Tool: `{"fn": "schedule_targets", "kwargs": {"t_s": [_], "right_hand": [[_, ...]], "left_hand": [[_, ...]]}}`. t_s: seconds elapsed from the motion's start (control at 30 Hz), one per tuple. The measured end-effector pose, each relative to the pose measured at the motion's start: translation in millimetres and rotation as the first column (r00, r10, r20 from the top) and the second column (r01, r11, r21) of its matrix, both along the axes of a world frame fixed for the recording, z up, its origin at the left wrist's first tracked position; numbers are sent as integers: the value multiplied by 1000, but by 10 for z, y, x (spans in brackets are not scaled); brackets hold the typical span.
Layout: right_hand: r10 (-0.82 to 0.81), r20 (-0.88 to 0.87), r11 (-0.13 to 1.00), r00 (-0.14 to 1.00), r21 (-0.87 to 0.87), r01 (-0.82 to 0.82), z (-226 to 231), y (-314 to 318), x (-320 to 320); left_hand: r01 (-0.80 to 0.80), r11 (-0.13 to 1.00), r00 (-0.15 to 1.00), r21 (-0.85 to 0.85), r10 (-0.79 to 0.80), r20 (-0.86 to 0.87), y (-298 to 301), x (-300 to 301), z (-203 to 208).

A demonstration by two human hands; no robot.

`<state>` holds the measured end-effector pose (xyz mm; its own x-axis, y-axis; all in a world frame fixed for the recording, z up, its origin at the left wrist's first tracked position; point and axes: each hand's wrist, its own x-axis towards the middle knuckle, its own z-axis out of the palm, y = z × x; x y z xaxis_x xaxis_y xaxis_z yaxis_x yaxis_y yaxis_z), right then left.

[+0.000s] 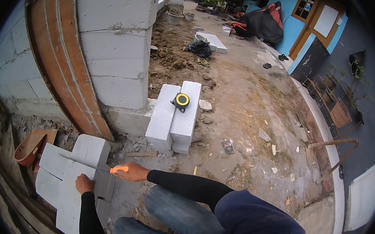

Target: The person measures a stack of white bricks using a tape measure and marks one with a pencil before sawing it by hand.

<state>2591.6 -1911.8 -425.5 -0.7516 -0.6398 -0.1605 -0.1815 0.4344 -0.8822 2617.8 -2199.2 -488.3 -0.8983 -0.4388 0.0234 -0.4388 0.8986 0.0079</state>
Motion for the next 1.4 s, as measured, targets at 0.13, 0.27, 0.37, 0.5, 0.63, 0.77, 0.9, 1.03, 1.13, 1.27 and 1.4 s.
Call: {"fn": "schedule_targets", "kwargs": {"t_s": [0.13, 0.27, 0.37, 0.5, 0.63, 0.77, 0.9, 1.03, 1.13, 1.27, 1.4], "right_hand": [[-69, -154, 995, 986, -85, 56, -313, -56, 0], [-61, -82, 995, 995, -78, 54, -298, -23, 11], [-29, -21, 999, 999, -35, 29, -158, 10, -25], [-50, -55, 997, 997, -67, 46, -113, 12, 5], [-65, -149, 996, 987, -75, 54, -392, 13, -46], [-44, -22, 996, 999, -81, 42, -190, -3, -30], [-26, -37, 999, 999, -47, 24, -377, 53, -62], [-40, -167, 989, 985, -147, 16, -337, -8, -38], [-70, -119, 984, 990, -170, 49, -425, -11, -51], [-63, -134, 984, 989, -172, 39, -563, 3, -98], [-48, -104, 987, 993, -156, 32, -474, -30, -103]], "left_hand": [[-20, 999, 1000, 50, 19, 7, 38, -30, -17], [-34, 998, 997, 44, 37, -70, 137, 9, -1], [-41, 999, 996, -10, 40, -81, 137, 37, 7], [-46, 999, 997, 29, 48, -66, 126, 11, 41], [-64, 997, 994, 46, 68, -89, 187, 37, -15], [-102, 994, 992, 42, 104, -70, 121, 70, -5], [-87, 995, 990, 57, 93, -107, 194, 33, -32], [-119, 990, 989, 76, 125, -76, 148, 58, 10], [-131, 988, 985, 87, 140, -103, 167, 72, -33], [-141, 984, 982, 110, 153, -107, 244, 79, 10], [-145, 984, 978, 103, 158, -137, 203, 74, 88]]}}
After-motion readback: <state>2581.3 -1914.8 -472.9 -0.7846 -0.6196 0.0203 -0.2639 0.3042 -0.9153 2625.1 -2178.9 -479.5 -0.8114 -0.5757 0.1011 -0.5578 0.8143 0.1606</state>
